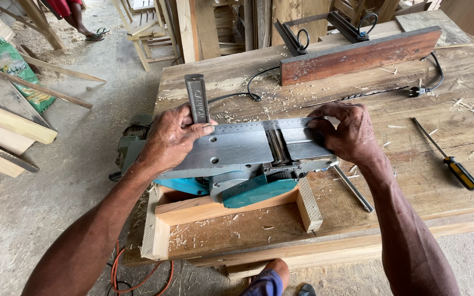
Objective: The person adjusts a benchtop planer on a workbench using a try square and a T-handle wrench. They align the square against the planer's fence and turn the adjustment knob, then use the wrench to tighten a bolt on the fence assembly.
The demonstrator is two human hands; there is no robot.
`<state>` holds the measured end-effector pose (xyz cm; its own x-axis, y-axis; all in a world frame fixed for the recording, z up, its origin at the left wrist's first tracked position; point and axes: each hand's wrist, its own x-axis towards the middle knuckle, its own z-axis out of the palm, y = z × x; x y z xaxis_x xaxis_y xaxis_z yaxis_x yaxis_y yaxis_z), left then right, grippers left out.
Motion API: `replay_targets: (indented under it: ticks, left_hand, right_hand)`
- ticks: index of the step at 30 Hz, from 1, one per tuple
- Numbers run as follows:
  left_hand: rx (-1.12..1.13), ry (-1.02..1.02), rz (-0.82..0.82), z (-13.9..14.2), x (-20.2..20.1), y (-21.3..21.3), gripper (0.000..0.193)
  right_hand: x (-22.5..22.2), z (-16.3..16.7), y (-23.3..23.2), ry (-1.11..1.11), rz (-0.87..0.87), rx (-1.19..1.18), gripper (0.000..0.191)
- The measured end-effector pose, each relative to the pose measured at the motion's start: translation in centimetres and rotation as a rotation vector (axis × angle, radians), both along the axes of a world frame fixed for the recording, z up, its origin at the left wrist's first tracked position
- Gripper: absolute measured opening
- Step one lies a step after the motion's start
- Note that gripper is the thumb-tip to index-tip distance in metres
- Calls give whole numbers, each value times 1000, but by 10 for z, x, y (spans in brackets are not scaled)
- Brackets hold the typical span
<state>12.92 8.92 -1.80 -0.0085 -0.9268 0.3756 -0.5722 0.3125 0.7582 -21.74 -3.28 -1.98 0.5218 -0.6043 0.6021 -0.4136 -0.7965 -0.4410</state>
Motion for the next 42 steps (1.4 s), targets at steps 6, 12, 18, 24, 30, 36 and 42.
replay_targets:
  ticks: [6, 12, 18, 24, 30, 36, 42]
  left_hand:
    - [-18, 30, -18, 1, -1, 0, 18]
    - [15, 48, -24, -1, 1, -1, 21]
    - [21, 40, -3, -2, 3, -1, 19]
    - [9, -8, 29, 0, 2, 0, 22]
    - [-12, 11, 44, -3, 0, 2, 19]
    - [-31, 4, 18, -1, -2, 4, 19]
    - [4, -21, 52, -6, 0, 4, 19]
  right_hand:
    - [0, -2, -2, 5, -6, 13, 13]
    - [-1, -1, 1, -8, -13, 49, 15]
    - [-1, -2, 1, -6, 8, 17, 13]
    - [-3, 12, 16, -9, -11, -301, 27]
    - [-6, -2, 90, -43, 189, -268, 23]
    - [14, -15, 114, 8, 216, -192, 32]
    - [17, -15, 113, -42, 215, -219, 34]
